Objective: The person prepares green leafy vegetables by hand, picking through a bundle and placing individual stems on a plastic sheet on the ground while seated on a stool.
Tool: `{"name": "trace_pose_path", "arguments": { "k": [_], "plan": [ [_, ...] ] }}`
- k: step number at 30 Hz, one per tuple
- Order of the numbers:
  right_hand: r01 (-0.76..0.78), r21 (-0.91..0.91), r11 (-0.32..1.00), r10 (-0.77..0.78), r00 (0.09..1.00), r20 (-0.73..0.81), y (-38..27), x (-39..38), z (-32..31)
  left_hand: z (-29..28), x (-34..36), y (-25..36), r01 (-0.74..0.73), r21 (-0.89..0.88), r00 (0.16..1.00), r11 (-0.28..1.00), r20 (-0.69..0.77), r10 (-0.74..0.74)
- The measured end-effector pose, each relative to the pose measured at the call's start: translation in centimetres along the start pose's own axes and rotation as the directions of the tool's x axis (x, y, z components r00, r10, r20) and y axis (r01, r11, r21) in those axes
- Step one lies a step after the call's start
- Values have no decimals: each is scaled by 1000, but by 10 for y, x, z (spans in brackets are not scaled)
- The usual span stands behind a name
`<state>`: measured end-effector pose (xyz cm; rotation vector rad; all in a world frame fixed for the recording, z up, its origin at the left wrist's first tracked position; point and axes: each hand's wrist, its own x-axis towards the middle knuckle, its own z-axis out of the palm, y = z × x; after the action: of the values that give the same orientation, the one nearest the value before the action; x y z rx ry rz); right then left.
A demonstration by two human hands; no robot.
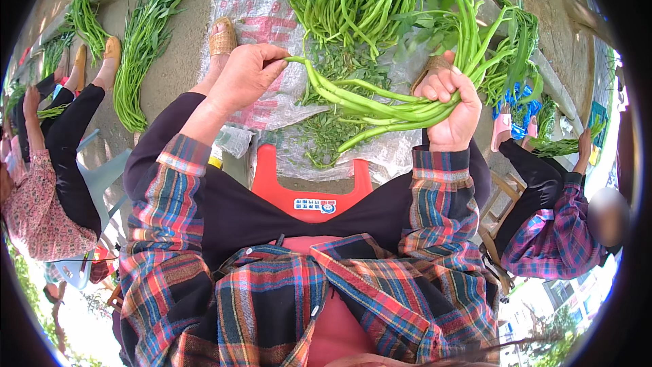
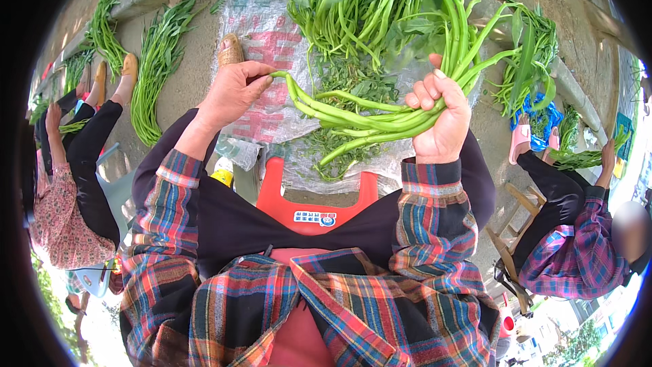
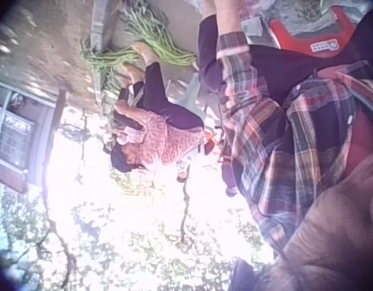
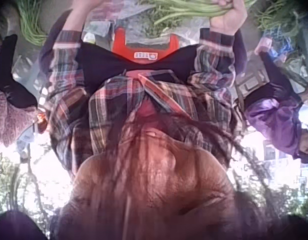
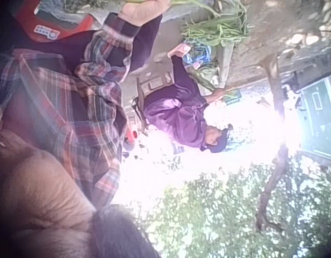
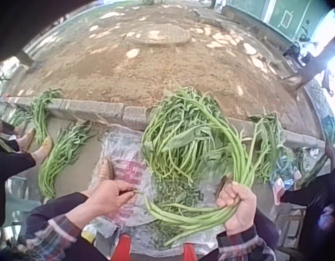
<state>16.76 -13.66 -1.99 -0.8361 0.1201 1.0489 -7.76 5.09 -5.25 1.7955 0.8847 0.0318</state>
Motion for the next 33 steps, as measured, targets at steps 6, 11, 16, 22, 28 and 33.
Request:
{"name": "trace_pose_path", "arguments": {
  "k": [6, 11, 16, 22, 28, 33],
  "plan": [
    [3, -4, 1000, -3, 1000, 26, 0, 2, -3, 3, 1, 0, -163, 211, 985, 964, -22, 171],
    [23, 26, 999, -23, 1000, -12, -4, 1, -5, 1, 2, -3, -53, -107, 995, 993, -92, 43],
    [40, 30, 999, -39, 999, -19, -5, -1, -4, -9, 4, -1, 99, -676, 990, 731, -11, -143],
    [45, 17, 999, -45, 999, -24, -3, -1, -2, -6, 7, -13, 81, -926, 985, 370, 17, -172],
    [42, 25, 999, -41, 998, -42, 0, 1, -2, -4, 8, -1, 108, -856, 951, 506, -60, -304],
    [71, 45, 996, -70, 997, -31, -12, -1, -5, -9, 16, -11, -230, 730, 755, 643, -283, 591]
  ]
}}
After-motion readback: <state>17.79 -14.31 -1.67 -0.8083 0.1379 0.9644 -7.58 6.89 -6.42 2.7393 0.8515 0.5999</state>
